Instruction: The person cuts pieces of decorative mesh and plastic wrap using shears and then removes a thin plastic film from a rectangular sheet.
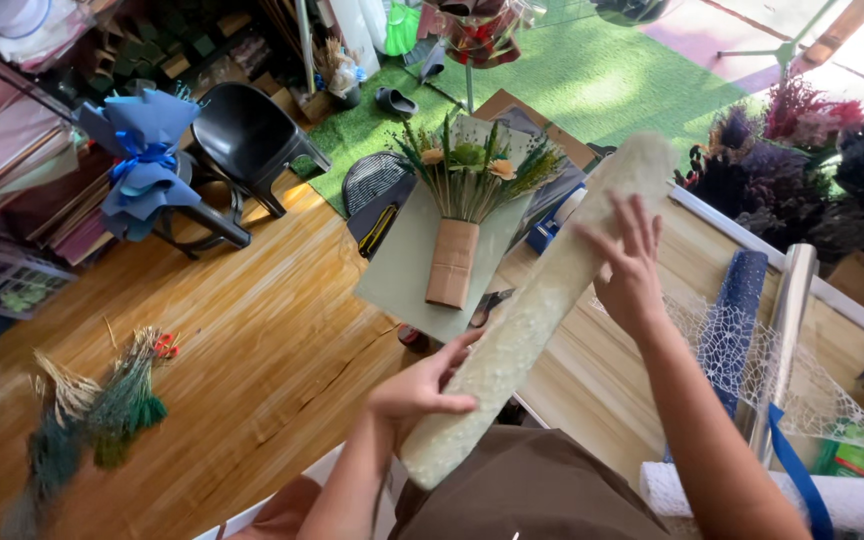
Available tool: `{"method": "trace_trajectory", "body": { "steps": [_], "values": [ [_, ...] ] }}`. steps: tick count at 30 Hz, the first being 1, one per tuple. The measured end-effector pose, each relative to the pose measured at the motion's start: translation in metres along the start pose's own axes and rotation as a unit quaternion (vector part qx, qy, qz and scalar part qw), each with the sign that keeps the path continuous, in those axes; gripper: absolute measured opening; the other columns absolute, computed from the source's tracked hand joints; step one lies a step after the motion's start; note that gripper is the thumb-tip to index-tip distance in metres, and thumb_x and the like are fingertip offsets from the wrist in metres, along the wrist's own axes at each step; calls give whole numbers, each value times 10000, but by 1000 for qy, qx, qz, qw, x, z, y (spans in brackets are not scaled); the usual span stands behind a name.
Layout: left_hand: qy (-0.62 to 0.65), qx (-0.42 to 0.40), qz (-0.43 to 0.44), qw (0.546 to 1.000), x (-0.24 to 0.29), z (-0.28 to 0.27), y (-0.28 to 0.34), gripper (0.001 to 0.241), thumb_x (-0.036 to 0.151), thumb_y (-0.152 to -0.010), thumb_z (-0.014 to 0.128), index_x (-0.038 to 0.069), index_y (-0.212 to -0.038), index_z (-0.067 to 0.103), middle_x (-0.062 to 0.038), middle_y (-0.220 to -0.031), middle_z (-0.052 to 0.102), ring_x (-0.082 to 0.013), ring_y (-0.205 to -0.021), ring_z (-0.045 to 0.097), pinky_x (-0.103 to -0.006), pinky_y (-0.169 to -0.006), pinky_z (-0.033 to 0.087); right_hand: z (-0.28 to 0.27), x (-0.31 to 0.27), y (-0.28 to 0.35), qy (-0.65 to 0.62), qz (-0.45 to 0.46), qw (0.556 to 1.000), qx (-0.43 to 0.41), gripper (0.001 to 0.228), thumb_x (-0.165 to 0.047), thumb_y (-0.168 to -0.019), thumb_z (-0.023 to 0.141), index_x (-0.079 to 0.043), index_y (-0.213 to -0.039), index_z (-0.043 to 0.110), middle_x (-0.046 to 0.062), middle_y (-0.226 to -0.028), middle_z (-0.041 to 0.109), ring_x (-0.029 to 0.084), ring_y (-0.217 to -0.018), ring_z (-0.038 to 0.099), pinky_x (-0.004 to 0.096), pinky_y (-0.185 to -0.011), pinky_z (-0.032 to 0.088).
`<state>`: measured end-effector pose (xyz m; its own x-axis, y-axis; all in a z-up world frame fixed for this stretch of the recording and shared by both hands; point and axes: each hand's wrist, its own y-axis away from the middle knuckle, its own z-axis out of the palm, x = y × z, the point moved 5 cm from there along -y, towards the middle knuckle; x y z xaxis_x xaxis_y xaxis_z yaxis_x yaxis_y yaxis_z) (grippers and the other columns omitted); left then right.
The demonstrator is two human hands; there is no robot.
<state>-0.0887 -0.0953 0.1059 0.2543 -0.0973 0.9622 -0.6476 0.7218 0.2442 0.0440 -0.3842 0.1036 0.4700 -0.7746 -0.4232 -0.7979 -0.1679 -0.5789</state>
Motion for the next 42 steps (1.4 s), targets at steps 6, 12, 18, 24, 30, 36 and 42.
{"method": "trace_trajectory", "body": {
  "steps": [6,12,18,24,30,36,42],
  "values": [
    [-109,139,50,983,2,16,-60,1041,527,-814,740,353,-1672,178,-252,-1588,404,-379,-1440,445,-504,-1190,368,0,-62,45,-512,408,748,112,692,-161,-1014,406,-178,-1645,125,264,-1676,216,543,-1479,307,754,-1130,277],
    [-176,197,105,959,-9,35,-142,938,486,-877,536,186,-1680,155,-328,-1540,396,-490,-1413,431,-572,-1190,370,66,-21,113,-565,464,672,118,833,-125,-997,641,-294,-1653,157,186,-1455,543,399,-1065,692,575,-685,610],
    [-347,221,67,909,-57,43,-186,689,480,-1000,485,214,-1622,354,-183,-1319,588,-438,-1195,625,-548,-995,531,46,9,130,-447,433,765,169,803,-149,-1032,642,-270,-1680,182,130,-1341,614,217,-1087,621,435,-871,582],
    [-223,256,9,941,-86,28,-208,334,252,-1060,472,233,-1292,712,-125,-1013,774,-348,-1011,734,-482,-863,600,74,48,180,-452,497,722,167,895,-137,-979,697,-284,-1693,177,133,-1339,594,256,-1050,629,497,-823,584],
    [36,240,-166,956,-168,1,-221,313,273,-1076,489,69,-1074,726,-221,-946,764,-326,-549,732,-384,-362,600,100,44,191,-483,565,648,168,812,-161,-972,701,-280,-1659,284,133,-1362,608,309,-1056,676,504,-805,605],
    [-67,103,-210,970,-218,-10,-210,466,402,-1042,587,107,-1402,606,-154,-1088,761,-228,-727,757,-313,-496,616,101,45,203,-371,621,681,110,890,-294,-951,730,-228,-1672,213,250,-1615,364,444,-1451,396,594,-1164,375],
    [6,269,-183,945,-220,-85,-143,386,290,-1028,590,78,-1344,651,-162,-1097,761,-227,-777,745,-309,-609,632,106,61,200,-182,560,808,29,982,-399,-926,744,-113,-1669,169,381,-1580,297,563,-1455,317,642,-1210,277]
  ]
}}
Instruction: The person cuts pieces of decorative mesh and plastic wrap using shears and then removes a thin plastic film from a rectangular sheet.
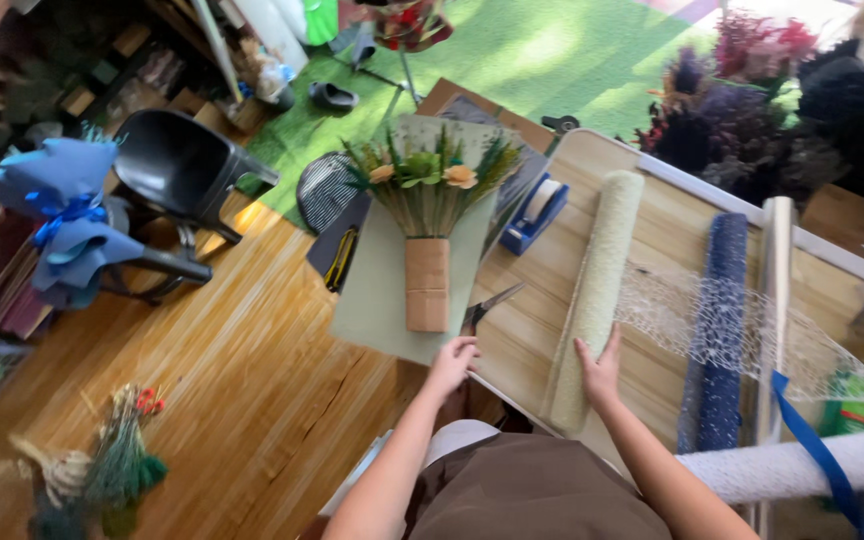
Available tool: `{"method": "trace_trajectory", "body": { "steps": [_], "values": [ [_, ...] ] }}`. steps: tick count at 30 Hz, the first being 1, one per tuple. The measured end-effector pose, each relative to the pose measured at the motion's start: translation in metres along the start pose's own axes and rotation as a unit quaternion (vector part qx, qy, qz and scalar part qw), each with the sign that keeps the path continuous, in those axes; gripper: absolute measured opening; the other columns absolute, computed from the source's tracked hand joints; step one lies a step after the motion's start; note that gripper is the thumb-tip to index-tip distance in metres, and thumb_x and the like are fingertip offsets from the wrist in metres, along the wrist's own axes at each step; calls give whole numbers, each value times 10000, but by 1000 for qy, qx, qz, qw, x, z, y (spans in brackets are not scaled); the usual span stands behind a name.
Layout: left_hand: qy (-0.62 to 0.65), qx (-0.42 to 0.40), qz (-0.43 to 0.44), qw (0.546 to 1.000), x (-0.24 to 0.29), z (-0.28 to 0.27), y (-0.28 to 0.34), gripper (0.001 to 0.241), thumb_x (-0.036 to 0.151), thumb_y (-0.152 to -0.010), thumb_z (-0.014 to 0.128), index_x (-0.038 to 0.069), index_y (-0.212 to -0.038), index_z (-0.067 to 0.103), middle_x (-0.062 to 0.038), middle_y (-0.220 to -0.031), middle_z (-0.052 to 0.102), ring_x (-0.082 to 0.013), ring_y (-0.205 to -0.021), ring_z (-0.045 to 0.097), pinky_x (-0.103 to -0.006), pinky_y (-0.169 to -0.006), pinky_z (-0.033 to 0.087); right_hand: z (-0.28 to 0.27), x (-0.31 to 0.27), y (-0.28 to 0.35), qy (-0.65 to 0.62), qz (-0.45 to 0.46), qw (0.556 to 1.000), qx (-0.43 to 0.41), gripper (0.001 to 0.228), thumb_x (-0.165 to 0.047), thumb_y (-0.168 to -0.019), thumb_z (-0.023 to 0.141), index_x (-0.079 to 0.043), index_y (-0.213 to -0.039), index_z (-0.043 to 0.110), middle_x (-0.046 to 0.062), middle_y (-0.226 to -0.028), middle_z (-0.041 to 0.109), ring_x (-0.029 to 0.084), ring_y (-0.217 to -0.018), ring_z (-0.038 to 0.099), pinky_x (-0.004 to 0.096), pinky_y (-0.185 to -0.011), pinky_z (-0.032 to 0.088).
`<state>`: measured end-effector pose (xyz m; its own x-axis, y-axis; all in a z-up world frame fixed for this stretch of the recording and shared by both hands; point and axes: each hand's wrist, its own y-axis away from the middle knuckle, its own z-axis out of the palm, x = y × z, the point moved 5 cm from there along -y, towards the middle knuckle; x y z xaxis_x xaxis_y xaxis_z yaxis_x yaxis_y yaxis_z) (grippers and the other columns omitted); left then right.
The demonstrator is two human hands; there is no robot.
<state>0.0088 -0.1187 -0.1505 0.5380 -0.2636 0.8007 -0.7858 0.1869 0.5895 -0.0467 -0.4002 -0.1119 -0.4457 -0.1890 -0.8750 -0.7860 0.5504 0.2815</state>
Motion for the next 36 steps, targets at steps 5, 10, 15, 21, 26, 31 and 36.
{"method": "trace_trajectory", "body": {
  "steps": [5,10,15,21,26,31,36],
  "values": [
    [127,160,-30,978,2,-103,14,315,195,-1027,533,82,-1295,653,-101,-1070,769,-135,-735,707,-210,-586,570,12,14,-9,108,-18,993,35,945,-403,-914,768,-45,-1624,256,405,-1434,381,607,-1385,378,671,-1187,274],
    [212,274,-28,938,12,-172,18,265,144,-1035,508,70,-1263,622,-67,-1036,750,-106,-703,680,-160,-540,532,12,23,-6,155,-23,986,60,920,-403,-943,751,-53,-1626,243,390,-1412,372,629,-1365,363,691,-1167,234],
    [200,314,0,928,20,-199,5,238,143,-983,544,118,-1183,671,-53,-957,764,-99,-658,697,-166,-496,539,14,15,7,239,-88,961,104,1153,-218,-727,886,-106,-1644,196,317,-1432,332,557,-1375,335,646,-1144,248],
    [-51,369,36,927,17,-218,-11,213,212,-916,650,227,-1088,774,-6,-1085,757,-185,-907,740,-296,-756,605,22,14,12,279,-46,954,94,1258,-180,-649,896,-250,-1663,155,232,-1587,168,554,-1427,239,728,-1130,277],
    [-209,405,129,880,45,-241,-30,212,83,-899,629,118,-1086,723,-110,-1306,635,-328,-1238,586,-480,-1044,456,22,8,16,258,75,963,25,1093,-185,-791,743,-297,-1623,44,213,-1681,-7,552,-1505,99,706,-1196,191],
    [-308,407,88,856,58,-265,-64,604,302,-880,701,194,-1448,525,-102,-1535,486,-366,-1348,484,-610,-978,441,22,8,23,291,31,956,30,1091,-214,-762,758,-287,-1624,92,226,-1670,44,536,-1487,221,686,-1132,338],
    [-362,343,25,867,49,-274,-97,688,366,-884,732,171,-1495,483,-163,-1342,524,-411,-1206,530,-603,-983,419,18,14,26,283,114,952,20,1275,-333,-741,836,-289,-1644,-63,248,-1630,108,505,-1368,431,664,-1015,502]
  ]
}}
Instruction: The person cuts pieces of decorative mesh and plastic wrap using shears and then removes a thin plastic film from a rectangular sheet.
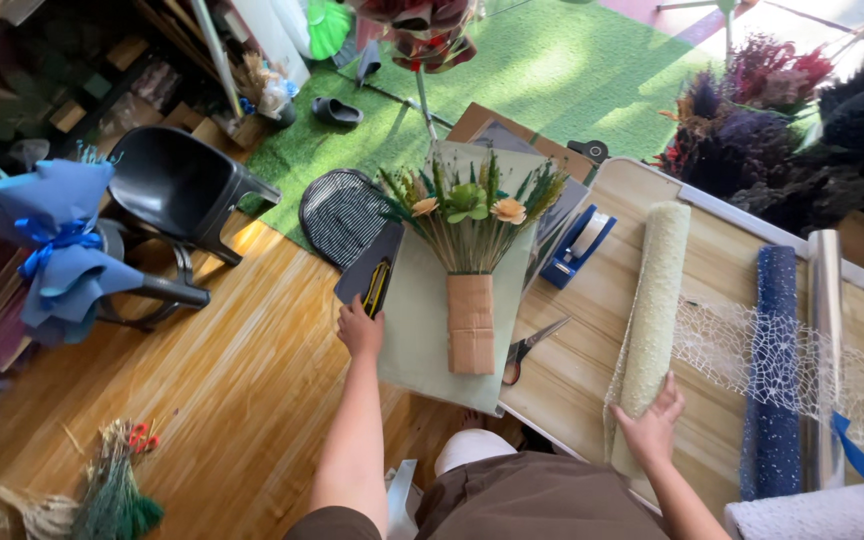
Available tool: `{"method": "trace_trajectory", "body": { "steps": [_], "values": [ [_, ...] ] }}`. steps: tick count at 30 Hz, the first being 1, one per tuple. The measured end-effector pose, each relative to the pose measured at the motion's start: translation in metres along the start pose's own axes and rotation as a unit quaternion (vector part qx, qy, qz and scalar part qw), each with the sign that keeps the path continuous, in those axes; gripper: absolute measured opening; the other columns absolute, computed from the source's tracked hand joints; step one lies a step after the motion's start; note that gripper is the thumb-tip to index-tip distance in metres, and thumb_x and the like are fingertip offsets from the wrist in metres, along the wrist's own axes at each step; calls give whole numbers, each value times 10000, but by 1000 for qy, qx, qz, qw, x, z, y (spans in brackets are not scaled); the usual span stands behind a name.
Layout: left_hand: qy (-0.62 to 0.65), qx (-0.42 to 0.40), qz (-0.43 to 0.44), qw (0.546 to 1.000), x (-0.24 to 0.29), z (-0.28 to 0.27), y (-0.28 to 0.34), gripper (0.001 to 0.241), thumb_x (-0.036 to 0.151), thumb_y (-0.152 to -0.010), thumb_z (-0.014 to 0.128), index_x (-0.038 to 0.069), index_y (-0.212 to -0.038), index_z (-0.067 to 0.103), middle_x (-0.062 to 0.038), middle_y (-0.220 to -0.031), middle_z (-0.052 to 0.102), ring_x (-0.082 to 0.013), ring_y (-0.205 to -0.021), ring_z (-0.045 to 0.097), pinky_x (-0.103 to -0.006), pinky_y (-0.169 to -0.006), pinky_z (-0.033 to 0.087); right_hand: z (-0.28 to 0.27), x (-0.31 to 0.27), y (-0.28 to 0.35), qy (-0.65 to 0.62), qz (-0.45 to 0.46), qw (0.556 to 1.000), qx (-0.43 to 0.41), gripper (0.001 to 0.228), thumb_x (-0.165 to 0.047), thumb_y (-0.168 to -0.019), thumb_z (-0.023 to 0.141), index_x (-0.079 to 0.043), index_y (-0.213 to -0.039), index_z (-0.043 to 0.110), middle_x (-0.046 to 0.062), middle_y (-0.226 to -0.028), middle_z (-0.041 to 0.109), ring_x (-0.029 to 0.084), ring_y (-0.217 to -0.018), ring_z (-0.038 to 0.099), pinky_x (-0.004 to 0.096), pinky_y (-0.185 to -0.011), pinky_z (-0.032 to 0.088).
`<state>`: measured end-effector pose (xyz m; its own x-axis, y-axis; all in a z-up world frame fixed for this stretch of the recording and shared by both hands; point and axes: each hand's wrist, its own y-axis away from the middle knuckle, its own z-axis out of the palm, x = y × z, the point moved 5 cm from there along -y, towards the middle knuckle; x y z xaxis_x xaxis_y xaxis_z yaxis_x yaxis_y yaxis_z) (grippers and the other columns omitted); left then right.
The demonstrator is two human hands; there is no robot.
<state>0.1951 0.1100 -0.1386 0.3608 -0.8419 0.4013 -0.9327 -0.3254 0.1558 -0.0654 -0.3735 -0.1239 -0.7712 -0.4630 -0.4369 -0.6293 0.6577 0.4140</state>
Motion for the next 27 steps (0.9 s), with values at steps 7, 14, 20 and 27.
{"method": "trace_trajectory", "body": {
  "steps": [7,14,20,27],
  "values": [
    [-10,35,-5,999,-2,-2,9,487,397,-949,645,91,-1320,564,-188,-1258,560,-421,-1169,542,-659,-923,421,0,4,2,-46,16,999,24,1245,-317,-721,825,-329,-1651,-3,282,-1522,289,534,-1230,539,659,-968,495],
    [208,190,93,955,38,5,115,323,214,-985,590,1,-1219,525,-211,-1158,585,-427,-1033,581,-569,-848,460,2,10,2,-136,-17,989,54,1084,-249,-729,768,-236,-1629,164,282,-1513,380,489,-1332,464,603,-1053,406],
    [209,-71,327,919,155,71,240,386,197,-913,602,-14,-1220,499,-155,-1063,548,-322,-958,548,-418,-836,501,-8,6,9,-189,-68,974,100,1061,-166,-692,777,-193,-1605,237,305,-1518,385,545,-1359,434,642,-1078,391],
    [-46,-216,335,916,186,162,273,626,343,-916,651,6,-1392,422,-225,-1347,473,-448,-1327,434,-579,-1041,407,-47,-3,11,-232,-147,954,121,1121,-58,-658,808,-196,-1612,237,361,-1471,374,646,-1352,401,705,-1097,371]
  ]
}}
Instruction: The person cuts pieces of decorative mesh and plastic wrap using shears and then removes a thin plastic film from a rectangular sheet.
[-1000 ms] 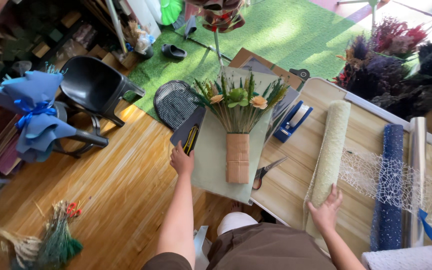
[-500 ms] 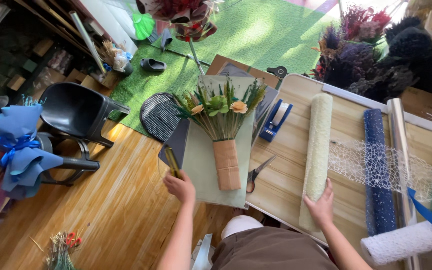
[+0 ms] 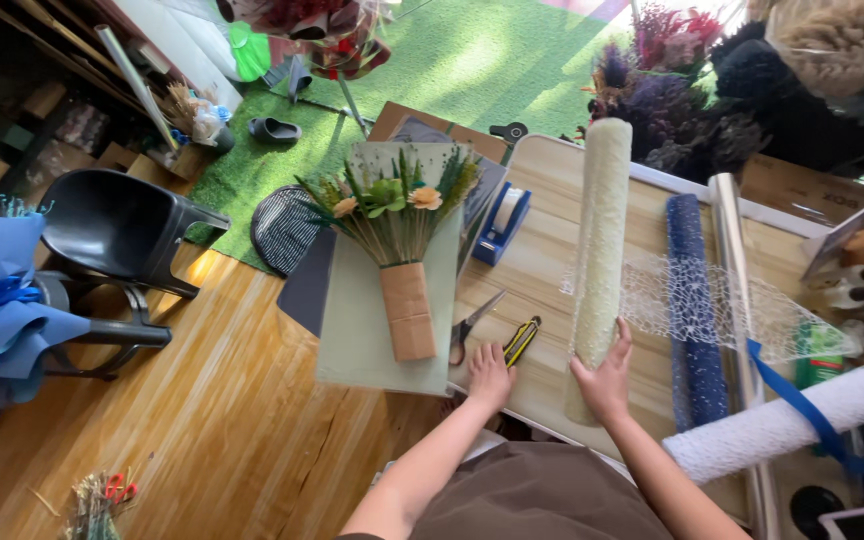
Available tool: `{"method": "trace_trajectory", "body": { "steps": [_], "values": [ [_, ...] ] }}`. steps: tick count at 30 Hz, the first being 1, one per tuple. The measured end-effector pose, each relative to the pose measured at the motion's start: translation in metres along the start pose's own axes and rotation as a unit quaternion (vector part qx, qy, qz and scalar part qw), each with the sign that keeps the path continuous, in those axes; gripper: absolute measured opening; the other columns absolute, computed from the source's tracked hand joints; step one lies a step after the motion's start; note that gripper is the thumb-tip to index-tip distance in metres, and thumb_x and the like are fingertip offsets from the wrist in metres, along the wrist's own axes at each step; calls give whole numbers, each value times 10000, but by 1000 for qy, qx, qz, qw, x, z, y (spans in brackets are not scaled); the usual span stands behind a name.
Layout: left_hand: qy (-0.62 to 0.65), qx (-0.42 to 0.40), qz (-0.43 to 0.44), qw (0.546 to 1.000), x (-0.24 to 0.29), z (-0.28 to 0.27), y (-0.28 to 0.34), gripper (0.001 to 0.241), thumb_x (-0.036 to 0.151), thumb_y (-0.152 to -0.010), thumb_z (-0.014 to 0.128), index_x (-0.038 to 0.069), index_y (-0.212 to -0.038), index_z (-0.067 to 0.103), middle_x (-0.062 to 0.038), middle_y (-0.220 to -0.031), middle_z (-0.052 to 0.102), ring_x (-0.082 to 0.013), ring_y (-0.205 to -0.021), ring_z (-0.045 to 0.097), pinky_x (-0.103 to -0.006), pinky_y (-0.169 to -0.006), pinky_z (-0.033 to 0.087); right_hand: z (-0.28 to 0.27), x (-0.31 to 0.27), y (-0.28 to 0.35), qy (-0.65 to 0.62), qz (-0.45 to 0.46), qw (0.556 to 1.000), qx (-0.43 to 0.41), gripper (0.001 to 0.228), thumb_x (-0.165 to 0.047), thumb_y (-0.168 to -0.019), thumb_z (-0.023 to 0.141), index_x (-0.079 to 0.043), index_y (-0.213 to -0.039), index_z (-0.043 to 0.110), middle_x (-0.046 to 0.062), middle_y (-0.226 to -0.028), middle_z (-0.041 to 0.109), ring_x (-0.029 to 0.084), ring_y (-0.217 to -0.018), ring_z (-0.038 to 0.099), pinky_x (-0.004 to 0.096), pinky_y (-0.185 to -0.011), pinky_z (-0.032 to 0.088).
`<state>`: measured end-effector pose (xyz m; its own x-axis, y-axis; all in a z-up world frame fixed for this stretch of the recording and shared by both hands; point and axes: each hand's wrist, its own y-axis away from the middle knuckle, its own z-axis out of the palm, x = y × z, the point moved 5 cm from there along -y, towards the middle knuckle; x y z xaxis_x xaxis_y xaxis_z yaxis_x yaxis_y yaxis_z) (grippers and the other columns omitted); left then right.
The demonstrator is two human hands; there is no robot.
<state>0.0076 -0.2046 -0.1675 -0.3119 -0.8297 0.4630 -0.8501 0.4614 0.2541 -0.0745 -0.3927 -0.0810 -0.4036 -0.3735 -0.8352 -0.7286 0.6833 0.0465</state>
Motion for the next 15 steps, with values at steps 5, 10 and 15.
{"method": "trace_trajectory", "body": {
  "steps": [5,10,15],
  "values": [
    [234,59,1,970,63,-46,-18,784,589,-917,668,68,-1460,449,-197,-1323,502,-432,-1298,478,-558,-1055,414,-16,10,0,18,-54,998,4,1122,-86,-660,826,-203,-1613,247,291,-1451,410,588,-1342,452,660,-1072,423],
    [481,108,31,869,133,-129,-22,978,612,-913,690,44,-1593,274,-325,-1518,426,-578,-1331,469,-665,-1088,413,-11,-3,4,36,-200,979,21,1058,-106,-675,849,-90,-1580,301,284,-1381,454,548,-1297,500,603,-1056,450],
    [544,301,37,782,151,-211,4,513,273,-1060,597,67,-1517,490,-286,-1448,560,-374,-1367,530,-499,-1110,452,-1,-28,13,-60,-272,959,-48,1031,-158,-639,910,-91,-1505,355,246,-1417,504,538,-1189,593,597,-964,507]
  ]
}}
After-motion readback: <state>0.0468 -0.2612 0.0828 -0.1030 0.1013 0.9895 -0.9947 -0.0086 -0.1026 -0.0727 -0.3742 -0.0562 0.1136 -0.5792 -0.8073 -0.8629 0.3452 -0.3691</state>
